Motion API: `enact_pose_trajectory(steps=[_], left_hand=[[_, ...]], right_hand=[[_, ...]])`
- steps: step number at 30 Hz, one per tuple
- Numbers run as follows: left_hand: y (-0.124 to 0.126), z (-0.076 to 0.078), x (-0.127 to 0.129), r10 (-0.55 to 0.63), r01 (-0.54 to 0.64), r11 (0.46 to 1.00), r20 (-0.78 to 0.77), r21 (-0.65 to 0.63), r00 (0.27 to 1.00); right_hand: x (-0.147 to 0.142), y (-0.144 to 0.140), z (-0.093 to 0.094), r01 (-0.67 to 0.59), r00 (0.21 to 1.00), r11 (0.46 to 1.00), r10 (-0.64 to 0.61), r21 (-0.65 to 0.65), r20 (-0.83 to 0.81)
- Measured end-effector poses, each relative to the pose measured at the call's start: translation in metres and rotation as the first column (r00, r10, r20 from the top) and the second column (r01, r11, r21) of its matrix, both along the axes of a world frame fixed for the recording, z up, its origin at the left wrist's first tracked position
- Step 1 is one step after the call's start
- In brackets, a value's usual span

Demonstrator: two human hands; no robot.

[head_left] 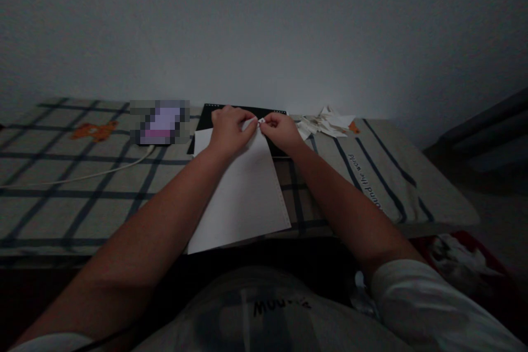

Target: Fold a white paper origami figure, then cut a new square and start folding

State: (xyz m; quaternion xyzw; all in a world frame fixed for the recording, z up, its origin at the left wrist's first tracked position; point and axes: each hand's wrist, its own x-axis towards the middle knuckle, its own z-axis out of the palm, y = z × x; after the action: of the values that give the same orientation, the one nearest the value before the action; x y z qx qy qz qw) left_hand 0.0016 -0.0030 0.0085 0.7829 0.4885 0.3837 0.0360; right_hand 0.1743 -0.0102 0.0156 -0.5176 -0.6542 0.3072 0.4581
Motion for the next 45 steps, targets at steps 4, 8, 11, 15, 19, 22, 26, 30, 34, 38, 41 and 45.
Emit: enact_pose_trajectory(steps=[4,8,11,15,19,22,26,30,34,38,41,45], left_hand=[[0.001,0.001,-0.001,-0.028,0.028,1.000,-0.003,-0.006,1.000],[0.003,0.001,-0.002,-0.041,0.041,0.999,-0.013,-0.005,0.999],[0.004,0.000,-0.002,-0.030,0.030,1.000,-0.017,-0.002,0.999],[0.004,-0.002,-0.002,-0.036,0.036,0.999,-0.021,-0.005,0.999],[0.004,-0.002,-0.002,-0.028,0.027,1.000,-0.027,-0.011,0.999],[0.004,-0.002,-0.002,-0.025,0.025,1.000,-0.033,-0.016,0.999],[0.002,0.000,-0.001,-0.013,0.011,0.999,-0.065,-0.033,0.998],[-0.003,0.005,0.002,0.007,-0.015,0.998,-0.130,-0.056,0.991],[-0.006,0.007,0.003,0.018,-0.029,0.997,-0.169,-0.066,0.985],[-0.005,0.006,0.002,0.008,-0.014,0.999,-0.150,-0.040,0.989],[-0.004,0.005,0.001,0.007,-0.013,0.999,-0.157,-0.040,0.988],[-0.003,0.005,0.001,0.039,-0.047,0.998,-0.183,-0.041,0.982]], right_hand=[[0.000,0.002,-0.002,-0.012,1.000,1.000,0.012,0.005,-0.006],[0.000,0.003,-0.003,0.009,1.000,1.000,-0.008,0.021,-0.023],[0.000,0.003,-0.003,0.015,0.999,1.000,-0.014,0.024,-0.048],[0.000,0.001,0.000,-0.003,0.999,1.000,0.004,0.013,-0.048],[0.001,0.002,0.001,0.002,0.999,1.000,-0.003,-0.008,-0.053],[0.003,0.004,0.000,0.005,0.998,1.000,-0.006,-0.026,-0.059],[0.004,0.005,-0.001,-0.010,0.998,0.999,0.008,-0.039,-0.063],[0.007,0.009,-0.005,-0.026,0.999,0.999,0.025,-0.019,-0.027],[0.009,0.014,-0.009,-0.022,0.999,0.998,0.020,-0.054,-0.045],[0.009,0.014,-0.008,-0.025,0.996,0.994,0.015,-0.108,-0.090],[0.009,0.013,-0.008,-0.023,0.997,0.993,0.013,-0.115,-0.080],[0.008,0.013,-0.009,-0.007,0.998,0.998,0.004,-0.061,-0.060]])
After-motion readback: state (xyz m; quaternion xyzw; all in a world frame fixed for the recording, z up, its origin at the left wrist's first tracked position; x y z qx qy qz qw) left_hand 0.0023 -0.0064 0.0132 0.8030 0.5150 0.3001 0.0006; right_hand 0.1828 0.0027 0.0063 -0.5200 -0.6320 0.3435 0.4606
